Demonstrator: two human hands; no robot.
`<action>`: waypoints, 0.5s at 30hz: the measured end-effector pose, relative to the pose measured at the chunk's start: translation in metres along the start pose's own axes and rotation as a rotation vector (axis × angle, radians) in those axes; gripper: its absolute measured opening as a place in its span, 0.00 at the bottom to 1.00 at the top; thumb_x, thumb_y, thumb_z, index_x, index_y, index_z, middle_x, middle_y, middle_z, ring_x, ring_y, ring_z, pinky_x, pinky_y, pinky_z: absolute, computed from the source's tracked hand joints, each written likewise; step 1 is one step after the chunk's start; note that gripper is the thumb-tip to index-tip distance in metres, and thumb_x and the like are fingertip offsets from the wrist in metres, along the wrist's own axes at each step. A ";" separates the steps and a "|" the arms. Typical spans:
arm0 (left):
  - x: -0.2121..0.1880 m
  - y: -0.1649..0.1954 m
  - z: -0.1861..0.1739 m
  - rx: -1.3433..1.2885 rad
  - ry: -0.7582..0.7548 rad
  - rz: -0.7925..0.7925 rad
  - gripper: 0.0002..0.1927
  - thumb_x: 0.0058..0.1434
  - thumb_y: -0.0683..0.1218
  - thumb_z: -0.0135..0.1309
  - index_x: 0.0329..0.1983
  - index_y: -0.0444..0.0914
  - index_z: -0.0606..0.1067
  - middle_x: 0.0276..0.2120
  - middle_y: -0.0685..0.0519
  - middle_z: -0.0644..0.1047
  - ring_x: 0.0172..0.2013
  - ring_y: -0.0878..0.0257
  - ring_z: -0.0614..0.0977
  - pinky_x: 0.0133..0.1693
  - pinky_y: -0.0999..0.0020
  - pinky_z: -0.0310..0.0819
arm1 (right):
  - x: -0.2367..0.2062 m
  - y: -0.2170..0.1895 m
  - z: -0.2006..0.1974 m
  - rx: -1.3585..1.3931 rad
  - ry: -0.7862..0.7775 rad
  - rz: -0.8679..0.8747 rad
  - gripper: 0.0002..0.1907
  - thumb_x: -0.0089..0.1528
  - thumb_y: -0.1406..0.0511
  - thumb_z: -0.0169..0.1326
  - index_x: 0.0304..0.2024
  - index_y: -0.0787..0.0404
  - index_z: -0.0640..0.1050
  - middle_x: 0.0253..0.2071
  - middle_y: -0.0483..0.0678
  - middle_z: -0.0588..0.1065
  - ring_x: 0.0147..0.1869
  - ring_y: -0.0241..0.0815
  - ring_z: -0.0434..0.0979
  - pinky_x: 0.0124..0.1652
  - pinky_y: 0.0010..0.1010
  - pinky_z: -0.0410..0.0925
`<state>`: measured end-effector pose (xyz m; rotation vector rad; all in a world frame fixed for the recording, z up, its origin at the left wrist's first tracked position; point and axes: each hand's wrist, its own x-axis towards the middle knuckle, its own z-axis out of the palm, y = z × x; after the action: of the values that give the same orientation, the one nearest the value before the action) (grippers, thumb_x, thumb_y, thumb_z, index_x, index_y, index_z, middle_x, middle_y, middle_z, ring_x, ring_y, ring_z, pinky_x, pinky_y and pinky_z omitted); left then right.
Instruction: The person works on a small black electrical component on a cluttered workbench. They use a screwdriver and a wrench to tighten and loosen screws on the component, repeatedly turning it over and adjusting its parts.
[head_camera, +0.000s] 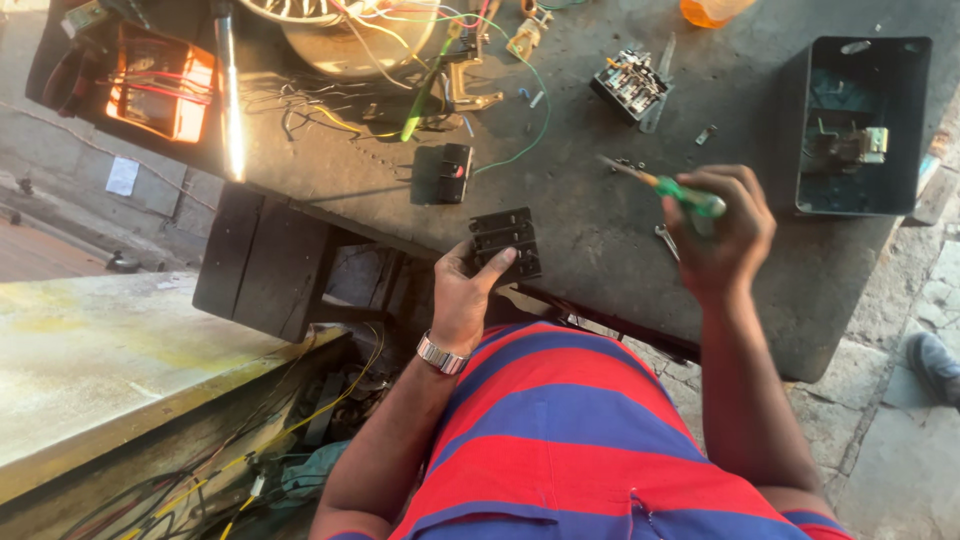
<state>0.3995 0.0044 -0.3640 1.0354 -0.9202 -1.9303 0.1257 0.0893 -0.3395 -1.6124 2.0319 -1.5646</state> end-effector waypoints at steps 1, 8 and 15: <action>0.001 0.003 -0.001 -0.021 0.006 -0.005 0.14 0.61 0.39 0.62 0.49 0.29 0.78 0.42 0.47 0.84 0.40 0.63 0.85 0.45 0.68 0.82 | -0.001 -0.010 -0.004 0.008 -0.003 -0.034 0.09 0.66 0.73 0.64 0.47 0.66 0.79 0.47 0.54 0.77 0.50 0.42 0.80 0.48 0.30 0.73; -0.002 0.010 0.000 -0.009 0.059 0.023 0.14 0.61 0.38 0.63 0.50 0.29 0.78 0.41 0.47 0.83 0.40 0.64 0.84 0.45 0.70 0.81 | -0.015 -0.047 0.018 -0.097 -0.160 -0.075 0.25 0.72 0.72 0.60 0.68 0.62 0.65 0.49 0.51 0.80 0.52 0.43 0.82 0.54 0.33 0.73; -0.012 0.017 0.000 0.009 0.039 0.081 0.13 0.63 0.37 0.62 0.50 0.29 0.78 0.42 0.48 0.83 0.41 0.66 0.84 0.45 0.71 0.80 | -0.029 -0.073 0.005 0.494 0.033 -0.068 0.18 0.75 0.62 0.53 0.62 0.59 0.65 0.52 0.55 0.79 0.53 0.41 0.85 0.49 0.39 0.81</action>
<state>0.4086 0.0066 -0.3453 1.0224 -0.9354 -1.8346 0.1884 0.1157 -0.3009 -1.4756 1.4480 -1.9301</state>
